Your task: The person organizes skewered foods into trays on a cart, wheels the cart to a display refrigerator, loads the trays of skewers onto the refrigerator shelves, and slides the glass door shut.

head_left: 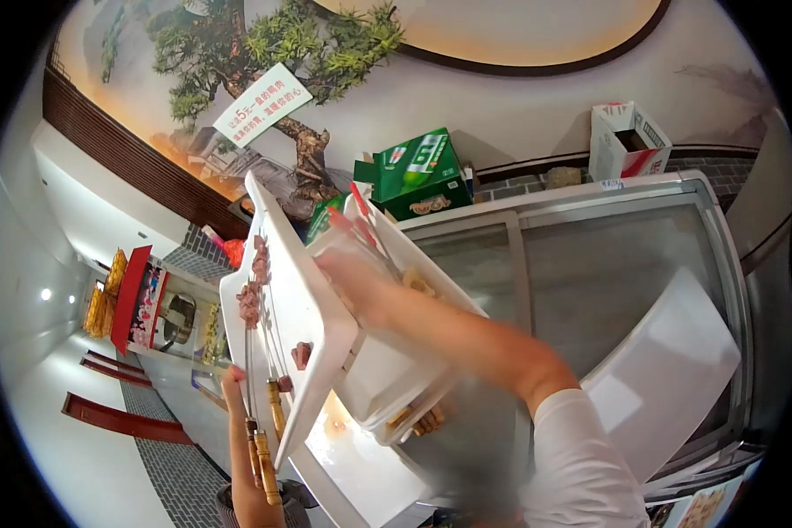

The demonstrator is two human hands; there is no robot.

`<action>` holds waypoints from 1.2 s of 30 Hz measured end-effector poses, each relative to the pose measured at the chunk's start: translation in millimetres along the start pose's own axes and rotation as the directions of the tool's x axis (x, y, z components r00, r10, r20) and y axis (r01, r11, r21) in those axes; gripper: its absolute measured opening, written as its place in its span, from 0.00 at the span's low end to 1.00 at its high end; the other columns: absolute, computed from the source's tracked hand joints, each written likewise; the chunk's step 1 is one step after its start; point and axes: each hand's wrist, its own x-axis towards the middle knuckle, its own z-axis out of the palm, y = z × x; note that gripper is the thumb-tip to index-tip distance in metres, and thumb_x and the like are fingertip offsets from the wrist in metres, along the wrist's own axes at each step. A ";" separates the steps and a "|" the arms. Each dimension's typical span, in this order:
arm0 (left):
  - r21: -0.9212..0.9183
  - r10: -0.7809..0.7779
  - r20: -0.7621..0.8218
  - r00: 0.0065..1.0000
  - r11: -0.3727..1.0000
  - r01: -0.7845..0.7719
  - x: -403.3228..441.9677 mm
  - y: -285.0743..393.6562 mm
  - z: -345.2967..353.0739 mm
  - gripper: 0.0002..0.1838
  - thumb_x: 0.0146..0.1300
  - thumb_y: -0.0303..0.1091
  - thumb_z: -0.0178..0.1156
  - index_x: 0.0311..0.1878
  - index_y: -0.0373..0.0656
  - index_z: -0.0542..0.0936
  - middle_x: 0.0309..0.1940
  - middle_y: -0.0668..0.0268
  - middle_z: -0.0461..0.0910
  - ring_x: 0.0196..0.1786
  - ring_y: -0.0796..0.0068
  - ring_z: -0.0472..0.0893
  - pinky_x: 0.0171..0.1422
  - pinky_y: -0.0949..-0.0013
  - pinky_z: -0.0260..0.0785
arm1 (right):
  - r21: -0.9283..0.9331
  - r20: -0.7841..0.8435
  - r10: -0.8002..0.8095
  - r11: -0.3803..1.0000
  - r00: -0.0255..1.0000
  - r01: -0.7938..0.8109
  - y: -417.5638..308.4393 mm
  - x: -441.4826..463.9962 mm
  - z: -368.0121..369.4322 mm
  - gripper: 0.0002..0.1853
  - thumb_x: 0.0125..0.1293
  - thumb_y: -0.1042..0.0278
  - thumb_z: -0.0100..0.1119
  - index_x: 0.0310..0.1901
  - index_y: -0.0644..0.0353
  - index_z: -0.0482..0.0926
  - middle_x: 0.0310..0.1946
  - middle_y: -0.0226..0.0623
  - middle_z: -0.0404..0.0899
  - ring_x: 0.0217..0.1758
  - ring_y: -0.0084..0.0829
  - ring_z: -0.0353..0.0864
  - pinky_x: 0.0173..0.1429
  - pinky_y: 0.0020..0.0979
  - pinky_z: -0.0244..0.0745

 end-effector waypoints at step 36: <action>-0.115 -0.103 -0.429 0.897 0.992 0.059 -135.9 15.0 -37.9 0.05 0.49 0.27 0.42 0.19 0.42 0.63 0.19 0.71 0.63 0.23 0.81 0.64 0.29 0.79 0.58 | -0.360 -0.289 0.198 0.884 0.937 -0.298 37.7 46.5 -129.7 0.09 0.55 0.72 0.44 0.29 0.72 0.67 0.19 0.46 0.69 0.20 0.39 0.73 0.27 0.38 0.73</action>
